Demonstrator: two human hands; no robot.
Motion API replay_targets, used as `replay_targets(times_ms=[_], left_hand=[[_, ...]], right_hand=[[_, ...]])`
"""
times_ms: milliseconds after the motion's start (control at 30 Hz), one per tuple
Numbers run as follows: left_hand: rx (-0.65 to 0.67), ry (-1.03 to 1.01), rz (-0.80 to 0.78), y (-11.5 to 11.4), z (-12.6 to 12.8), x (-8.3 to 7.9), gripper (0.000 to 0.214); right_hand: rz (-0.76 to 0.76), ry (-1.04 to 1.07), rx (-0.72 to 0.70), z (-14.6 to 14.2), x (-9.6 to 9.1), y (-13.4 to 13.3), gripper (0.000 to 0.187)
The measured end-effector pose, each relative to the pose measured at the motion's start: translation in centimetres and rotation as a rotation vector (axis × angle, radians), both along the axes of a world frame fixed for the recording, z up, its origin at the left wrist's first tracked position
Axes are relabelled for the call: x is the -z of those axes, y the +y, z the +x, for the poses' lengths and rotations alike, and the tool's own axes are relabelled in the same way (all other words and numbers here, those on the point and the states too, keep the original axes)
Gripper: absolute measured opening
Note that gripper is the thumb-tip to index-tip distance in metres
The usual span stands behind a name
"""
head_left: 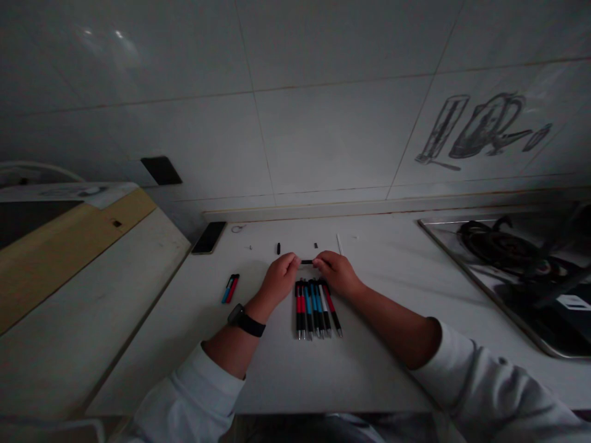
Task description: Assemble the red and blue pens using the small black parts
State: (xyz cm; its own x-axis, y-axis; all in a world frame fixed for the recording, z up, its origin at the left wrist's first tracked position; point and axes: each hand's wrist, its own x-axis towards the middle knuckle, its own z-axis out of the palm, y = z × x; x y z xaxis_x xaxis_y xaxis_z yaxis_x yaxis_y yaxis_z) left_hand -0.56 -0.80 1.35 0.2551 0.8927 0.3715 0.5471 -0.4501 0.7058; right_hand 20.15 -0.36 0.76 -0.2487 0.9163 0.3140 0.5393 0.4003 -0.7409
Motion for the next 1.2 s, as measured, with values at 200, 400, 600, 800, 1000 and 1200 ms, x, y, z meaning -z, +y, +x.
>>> replay_targets(times_ms=[200,400,600,800,1000,1200], left_hand=[[-0.036,-0.067,-0.069,0.1,0.2,0.0,0.038],[-0.026,-0.059,-0.063,0.0,0.1,-0.1,0.037],[-0.014,-0.04,-0.068,0.0,0.0,0.1,0.035],[-0.013,-0.034,-0.054,0.2,0.1,0.3,0.034],[-0.005,-0.021,-0.069,0.1,0.2,0.4,0.035],[-0.091,-0.017,-0.116,0.1,0.1,-0.1,0.038]], right_hand=[[-0.063,0.05,-0.01,-0.3,0.0,-0.4,0.025],[-0.11,0.093,-0.067,-0.2,0.3,-0.4,0.025],[-0.154,0.084,-0.08,0.0,0.6,0.0,0.027],[-0.162,0.076,-0.09,0.0,0.9,0.3,0.032],[-0.176,0.128,-0.097,0.0,1.1,0.3,0.024],[-0.13,0.222,-0.018,0.1,2.0,0.7,0.022]])
